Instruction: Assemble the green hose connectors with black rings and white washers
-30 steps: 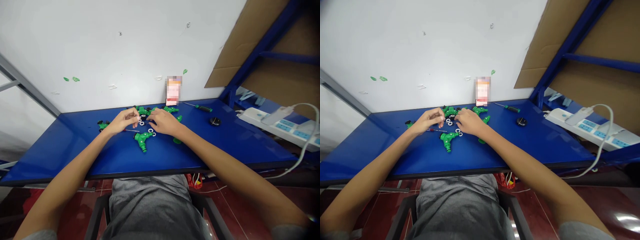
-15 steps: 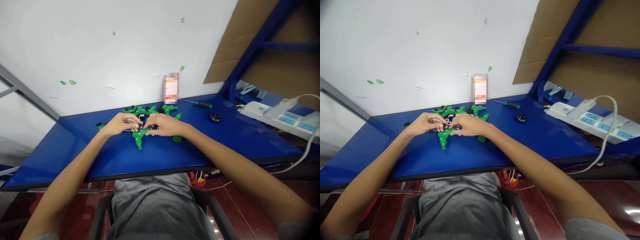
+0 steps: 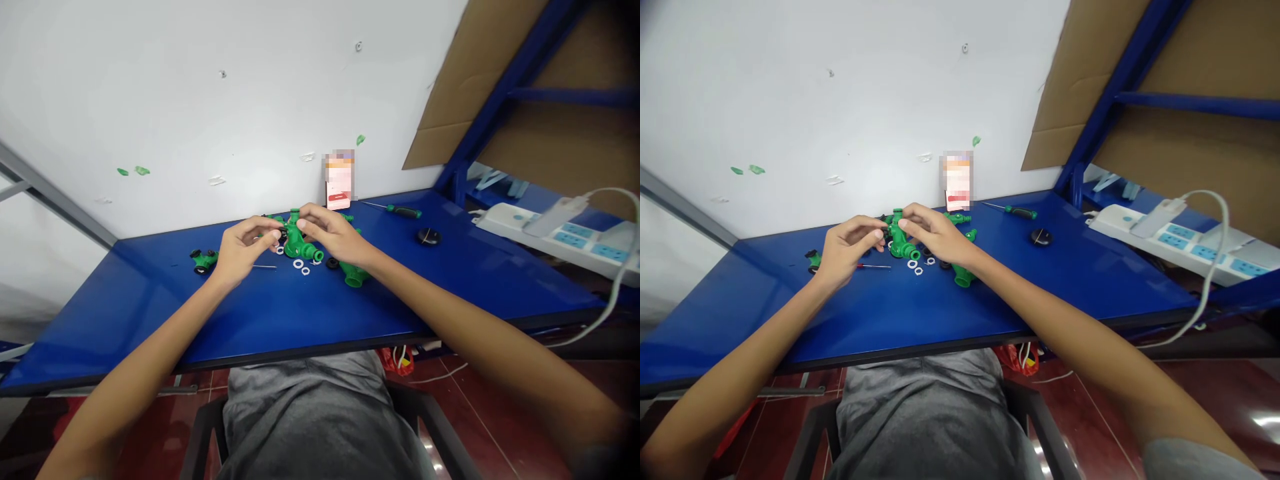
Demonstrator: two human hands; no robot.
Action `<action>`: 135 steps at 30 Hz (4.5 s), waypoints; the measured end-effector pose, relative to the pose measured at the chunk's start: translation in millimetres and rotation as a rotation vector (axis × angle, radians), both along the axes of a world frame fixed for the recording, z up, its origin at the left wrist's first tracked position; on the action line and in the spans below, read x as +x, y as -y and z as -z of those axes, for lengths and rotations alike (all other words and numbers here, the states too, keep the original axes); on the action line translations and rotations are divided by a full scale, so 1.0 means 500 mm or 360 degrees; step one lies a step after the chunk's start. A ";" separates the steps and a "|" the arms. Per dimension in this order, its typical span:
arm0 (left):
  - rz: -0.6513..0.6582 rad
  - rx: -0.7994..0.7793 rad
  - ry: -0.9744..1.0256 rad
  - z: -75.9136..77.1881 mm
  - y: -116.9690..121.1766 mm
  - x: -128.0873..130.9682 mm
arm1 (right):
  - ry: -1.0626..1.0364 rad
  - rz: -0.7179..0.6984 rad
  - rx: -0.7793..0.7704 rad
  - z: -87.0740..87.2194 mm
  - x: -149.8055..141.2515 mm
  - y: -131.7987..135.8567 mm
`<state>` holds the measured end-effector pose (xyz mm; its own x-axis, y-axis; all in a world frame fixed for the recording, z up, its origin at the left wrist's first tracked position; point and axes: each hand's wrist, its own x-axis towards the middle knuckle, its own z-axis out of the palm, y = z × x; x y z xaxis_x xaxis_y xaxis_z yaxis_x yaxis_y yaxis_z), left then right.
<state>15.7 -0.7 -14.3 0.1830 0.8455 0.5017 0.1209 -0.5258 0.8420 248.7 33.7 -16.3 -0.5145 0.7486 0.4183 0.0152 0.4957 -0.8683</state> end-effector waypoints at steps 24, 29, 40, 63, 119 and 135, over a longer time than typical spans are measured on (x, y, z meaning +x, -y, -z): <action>-0.0227 0.0975 -0.0416 -0.011 0.014 -0.008 | -0.0282 0.0147 0.0087 0.017 -0.033 0.031; -0.0248 0.0947 -0.0386 -0.003 0.012 -0.007 | -0.0277 0.0193 0.0116 0.017 -0.033 0.036; -0.0328 0.1264 -0.0558 -0.004 0.008 -0.008 | -0.0258 0.0197 0.0121 0.012 -0.038 0.040; -0.0255 0.0992 -0.0518 0.003 0.007 -0.008 | -0.0183 0.0352 0.0200 0.022 -0.042 0.048; 0.0162 0.0167 0.0085 -0.025 0.041 0.007 | -0.0636 -0.0435 -0.0784 -0.014 -0.034 0.075; 0.0410 0.0160 0.0298 -0.027 0.048 0.017 | -0.0644 -0.0724 -0.0565 -0.012 -0.028 0.067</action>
